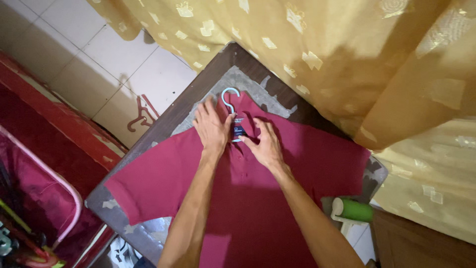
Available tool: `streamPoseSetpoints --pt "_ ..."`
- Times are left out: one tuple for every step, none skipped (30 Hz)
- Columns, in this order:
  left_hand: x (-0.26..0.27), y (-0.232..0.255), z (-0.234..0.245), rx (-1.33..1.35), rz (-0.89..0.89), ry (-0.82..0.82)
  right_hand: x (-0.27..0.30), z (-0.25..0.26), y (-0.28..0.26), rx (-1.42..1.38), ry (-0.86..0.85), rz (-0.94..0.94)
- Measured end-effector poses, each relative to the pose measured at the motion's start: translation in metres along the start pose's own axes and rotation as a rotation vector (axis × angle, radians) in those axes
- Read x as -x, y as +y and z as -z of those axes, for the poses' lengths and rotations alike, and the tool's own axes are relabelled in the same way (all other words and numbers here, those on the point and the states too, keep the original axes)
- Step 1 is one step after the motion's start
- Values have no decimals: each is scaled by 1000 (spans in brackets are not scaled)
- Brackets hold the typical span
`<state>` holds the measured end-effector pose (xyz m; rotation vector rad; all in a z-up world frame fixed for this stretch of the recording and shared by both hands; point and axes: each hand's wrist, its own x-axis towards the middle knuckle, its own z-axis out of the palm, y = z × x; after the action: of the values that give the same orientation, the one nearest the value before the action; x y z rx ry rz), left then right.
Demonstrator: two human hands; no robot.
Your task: The person uses a lint roller to clean a pink polo shirt laid on a table, then places the shirt on a hanger and hangs it in a wooden wardrobe. The person then picks up a dark plaid shirt and begins to clean it with the lint roller.
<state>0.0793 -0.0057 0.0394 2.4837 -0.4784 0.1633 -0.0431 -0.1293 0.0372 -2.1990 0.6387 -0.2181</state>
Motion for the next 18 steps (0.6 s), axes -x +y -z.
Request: streamPoseSetpoints --pt "0 -2 -1 38 43 35 -2 -1 -2 73 51 63" --pt "-1 -6 -1 62 43 40 -4 -2 -4 106 73 51" --pt "-4 -11 0 86 43 47 -9 -4 -8 140 95 40" --pt "-6 -14 1 110 43 54 -15 -6 -12 175 116 29" --pt "-6 -16 1 120 61 37 -19 -8 -15 195 131 40" --pt "-8 -18 3 131 79 20 -24 -10 -17 216 145 52" --pt "-13 -19 4 140 96 9 -32 -12 -20 234 161 68" --pt "-16 -18 4 125 76 7 -39 -14 -21 268 127 45" --pt "-17 -18 3 109 58 4 -45 -16 -23 301 90 23" --pt "-18 -18 2 93 41 1 -49 -19 -23 335 53 1" --pt "-19 -19 0 109 53 -19 -53 -21 -21 351 42 18" --pt "-21 -20 -3 125 66 -39 -57 -23 -18 367 30 36" --pt "-22 -21 -6 141 79 -58 -61 -24 -14 383 19 54" --pt "-25 -23 -10 166 85 -68 -65 -23 -9 344 1 51" --pt "-27 -26 -14 189 92 -79 -69 -22 -3 305 -19 47" --pt "-29 -29 -18 213 99 -90 -72 -20 3 266 -38 43" --pt "-31 -32 -21 276 138 -96 -74 -17 9 252 -44 86" --pt "-33 -37 -23 339 178 -102 -76 -14 15 239 -51 130"
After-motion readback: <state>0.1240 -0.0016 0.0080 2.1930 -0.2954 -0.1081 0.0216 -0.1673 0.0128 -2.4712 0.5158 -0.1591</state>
